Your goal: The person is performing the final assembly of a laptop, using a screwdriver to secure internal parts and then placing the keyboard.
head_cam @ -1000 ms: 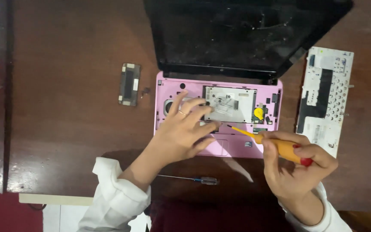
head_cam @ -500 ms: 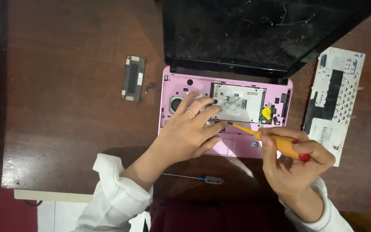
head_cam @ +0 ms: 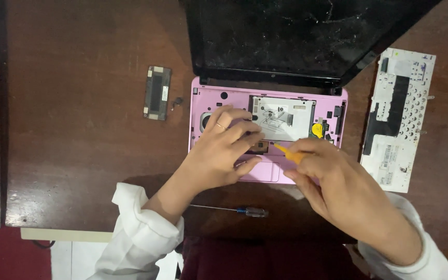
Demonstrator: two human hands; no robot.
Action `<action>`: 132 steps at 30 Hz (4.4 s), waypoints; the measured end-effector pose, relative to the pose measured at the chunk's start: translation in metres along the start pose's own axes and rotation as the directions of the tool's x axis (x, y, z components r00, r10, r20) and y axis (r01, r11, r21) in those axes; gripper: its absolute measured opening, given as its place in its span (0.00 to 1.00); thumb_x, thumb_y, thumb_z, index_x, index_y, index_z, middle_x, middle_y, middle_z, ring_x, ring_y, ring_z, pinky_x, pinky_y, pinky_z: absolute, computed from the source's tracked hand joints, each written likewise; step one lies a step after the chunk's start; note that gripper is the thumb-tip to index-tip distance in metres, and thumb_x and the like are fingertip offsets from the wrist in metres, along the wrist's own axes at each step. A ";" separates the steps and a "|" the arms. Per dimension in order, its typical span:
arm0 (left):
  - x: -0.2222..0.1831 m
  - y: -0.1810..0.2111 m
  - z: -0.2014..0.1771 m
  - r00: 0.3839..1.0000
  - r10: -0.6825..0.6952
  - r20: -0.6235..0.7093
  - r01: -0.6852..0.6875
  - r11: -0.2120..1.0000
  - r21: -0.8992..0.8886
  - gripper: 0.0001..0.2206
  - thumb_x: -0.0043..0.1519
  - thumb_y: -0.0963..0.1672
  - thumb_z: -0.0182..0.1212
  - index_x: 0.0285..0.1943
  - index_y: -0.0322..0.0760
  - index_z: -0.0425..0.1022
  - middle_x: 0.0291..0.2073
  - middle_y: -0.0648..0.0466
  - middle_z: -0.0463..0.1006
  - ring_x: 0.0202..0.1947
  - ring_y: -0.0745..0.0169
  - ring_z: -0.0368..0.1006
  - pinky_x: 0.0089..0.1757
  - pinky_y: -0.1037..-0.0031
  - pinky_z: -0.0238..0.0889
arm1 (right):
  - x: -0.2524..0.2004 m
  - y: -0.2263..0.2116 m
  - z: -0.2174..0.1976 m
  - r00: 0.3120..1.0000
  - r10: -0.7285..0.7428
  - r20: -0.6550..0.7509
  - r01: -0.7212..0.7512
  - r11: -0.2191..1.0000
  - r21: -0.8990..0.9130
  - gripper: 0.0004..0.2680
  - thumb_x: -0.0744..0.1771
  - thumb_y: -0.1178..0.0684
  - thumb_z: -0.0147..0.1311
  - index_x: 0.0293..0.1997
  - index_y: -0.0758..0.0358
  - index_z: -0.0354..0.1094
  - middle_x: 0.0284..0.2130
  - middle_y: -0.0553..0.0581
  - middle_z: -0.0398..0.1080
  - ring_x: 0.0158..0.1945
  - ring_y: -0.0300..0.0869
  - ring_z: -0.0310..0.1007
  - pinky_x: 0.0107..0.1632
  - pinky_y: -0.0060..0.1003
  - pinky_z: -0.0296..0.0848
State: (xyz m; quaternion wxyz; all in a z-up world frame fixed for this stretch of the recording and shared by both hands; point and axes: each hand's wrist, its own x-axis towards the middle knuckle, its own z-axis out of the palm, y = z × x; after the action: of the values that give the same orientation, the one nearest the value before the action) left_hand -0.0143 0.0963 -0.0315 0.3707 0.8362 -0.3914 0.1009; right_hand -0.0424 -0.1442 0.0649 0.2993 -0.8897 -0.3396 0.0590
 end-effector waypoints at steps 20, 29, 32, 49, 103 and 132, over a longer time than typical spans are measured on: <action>0.043 0.027 -0.002 0.987 -0.159 0.034 0.156 0.876 -0.457 0.07 0.64 0.43 0.56 0.49 0.37 0.71 0.46 0.51 0.74 0.49 0.51 0.74 0.50 0.62 0.70 | 0.019 -0.008 -0.019 0.997 -0.041 -0.071 -0.025 0.673 -0.740 0.26 0.71 0.20 0.57 0.26 0.52 0.61 0.15 0.46 0.55 0.17 0.38 0.55 0.24 0.34 0.56; 0.038 0.017 0.002 0.996 -0.080 0.029 0.083 0.812 -0.577 0.07 0.67 0.37 0.54 0.51 0.33 0.73 0.41 0.49 0.79 0.42 0.53 0.78 0.46 0.67 0.75 | 0.032 -0.025 -0.054 0.988 -0.001 0.155 0.076 0.875 -0.479 0.26 0.63 0.37 0.54 0.67 0.54 0.60 0.47 0.54 0.68 0.42 0.49 0.72 0.41 0.43 0.75; 0.039 0.018 0.001 0.996 -0.040 0.075 0.077 0.799 -0.597 0.11 0.71 0.41 0.44 0.53 0.34 0.73 0.43 0.49 0.79 0.44 0.51 0.78 0.48 0.63 0.75 | 0.030 -0.025 -0.059 0.965 -0.177 0.194 0.221 0.945 -0.240 0.18 0.65 0.60 0.54 0.63 0.60 0.63 0.57 0.57 0.66 0.56 0.51 0.68 0.54 0.46 0.73; 0.029 0.018 0.017 0.990 -0.141 0.018 0.114 0.716 -0.689 0.13 0.68 0.50 0.56 0.49 0.36 0.73 0.44 0.52 0.74 0.47 0.57 0.72 0.51 0.66 0.71 | 0.021 -0.017 -0.037 0.991 -0.114 -0.062 0.049 0.767 -0.640 0.31 0.64 0.11 0.53 0.24 0.54 0.62 0.16 0.45 0.57 0.17 0.37 0.58 0.22 0.35 0.58; 0.024 0.016 0.018 0.958 -0.262 0.118 0.246 0.532 -0.810 0.11 0.65 0.42 0.65 0.55 0.40 0.77 0.50 0.52 0.77 0.54 0.57 0.76 0.56 0.70 0.78 | 0.011 -0.002 -0.023 0.999 0.015 -0.045 -0.041 0.752 -0.657 0.28 0.68 0.19 0.48 0.22 0.56 0.63 0.20 0.50 0.59 0.19 0.43 0.58 0.28 0.39 0.61; 0.022 0.021 0.044 0.943 -0.331 0.026 0.243 0.635 -0.733 0.08 0.65 0.43 0.62 0.52 0.39 0.78 0.48 0.53 0.76 0.52 0.56 0.75 0.56 0.65 0.74 | 0.013 -0.007 -0.026 0.987 -0.093 -0.128 -0.008 0.779 -0.627 0.26 0.72 0.32 0.66 0.22 0.56 0.56 0.17 0.49 0.56 0.17 0.38 0.51 0.22 0.35 0.51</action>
State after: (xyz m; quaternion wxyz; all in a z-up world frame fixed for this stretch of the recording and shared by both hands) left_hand -0.0200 0.0443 -0.0413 0.7039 0.6643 -0.2396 -0.0765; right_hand -0.0285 -0.1444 0.0914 0.0137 -0.9325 -0.3362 -0.1316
